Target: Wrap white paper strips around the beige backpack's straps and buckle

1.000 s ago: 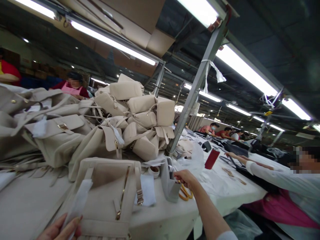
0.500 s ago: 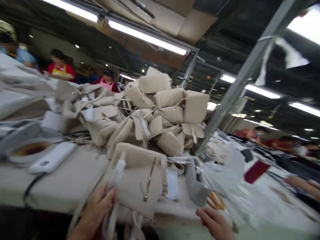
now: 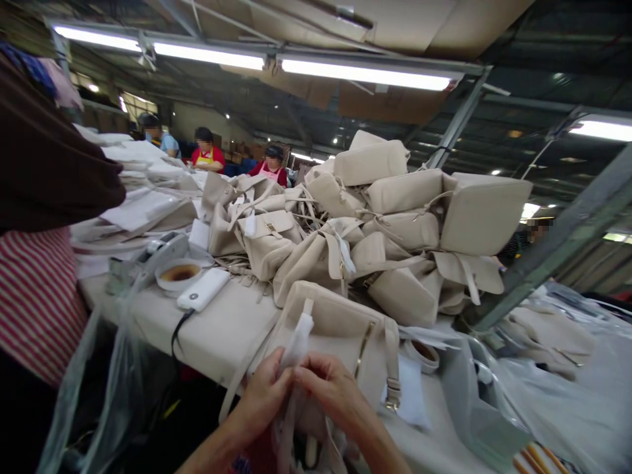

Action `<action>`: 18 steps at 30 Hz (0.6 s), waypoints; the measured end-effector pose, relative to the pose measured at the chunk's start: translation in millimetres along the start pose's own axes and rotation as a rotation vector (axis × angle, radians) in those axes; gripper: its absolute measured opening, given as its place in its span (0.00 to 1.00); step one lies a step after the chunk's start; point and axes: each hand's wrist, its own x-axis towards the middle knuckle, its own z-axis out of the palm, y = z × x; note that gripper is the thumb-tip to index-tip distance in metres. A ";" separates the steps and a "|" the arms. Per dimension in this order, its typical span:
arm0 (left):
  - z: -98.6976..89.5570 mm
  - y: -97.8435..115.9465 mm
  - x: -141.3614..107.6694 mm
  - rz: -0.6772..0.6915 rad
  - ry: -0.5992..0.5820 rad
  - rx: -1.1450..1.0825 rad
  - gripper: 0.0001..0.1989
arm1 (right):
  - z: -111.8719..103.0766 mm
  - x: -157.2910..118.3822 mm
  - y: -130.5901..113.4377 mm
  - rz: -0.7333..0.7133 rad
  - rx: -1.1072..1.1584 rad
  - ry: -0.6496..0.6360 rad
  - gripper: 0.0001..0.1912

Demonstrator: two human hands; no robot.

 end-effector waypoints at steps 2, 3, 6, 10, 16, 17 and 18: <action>-1.8 -2.3 0.7 0.009 -0.011 0.014 0.13 | -1.0 6.0 10.7 0.003 -0.049 0.022 0.11; -2.4 -3.5 1.0 0.012 -0.021 0.019 0.13 | -1.4 7.8 14.3 0.007 -0.076 0.029 0.11; -4.4 -6.4 1.5 0.019 -0.062 0.028 0.12 | -1.3 10.8 18.2 0.030 -0.161 0.054 0.12; -7.9 -7.9 3.0 0.032 -0.139 0.011 0.11 | 1.3 13.5 18.8 0.021 -0.247 0.068 0.13; -11.4 -5.7 2.8 0.003 -0.203 -0.008 0.13 | 7.6 14.3 25.7 -0.026 -0.357 0.182 0.14; -11.1 -5.0 2.1 -0.010 -0.191 -0.023 0.12 | 7.8 14.1 26.8 -0.022 -0.346 0.188 0.14; -10.5 -4.3 1.6 -0.021 -0.161 -0.045 0.12 | 7.5 13.9 27.6 -0.017 -0.328 0.185 0.14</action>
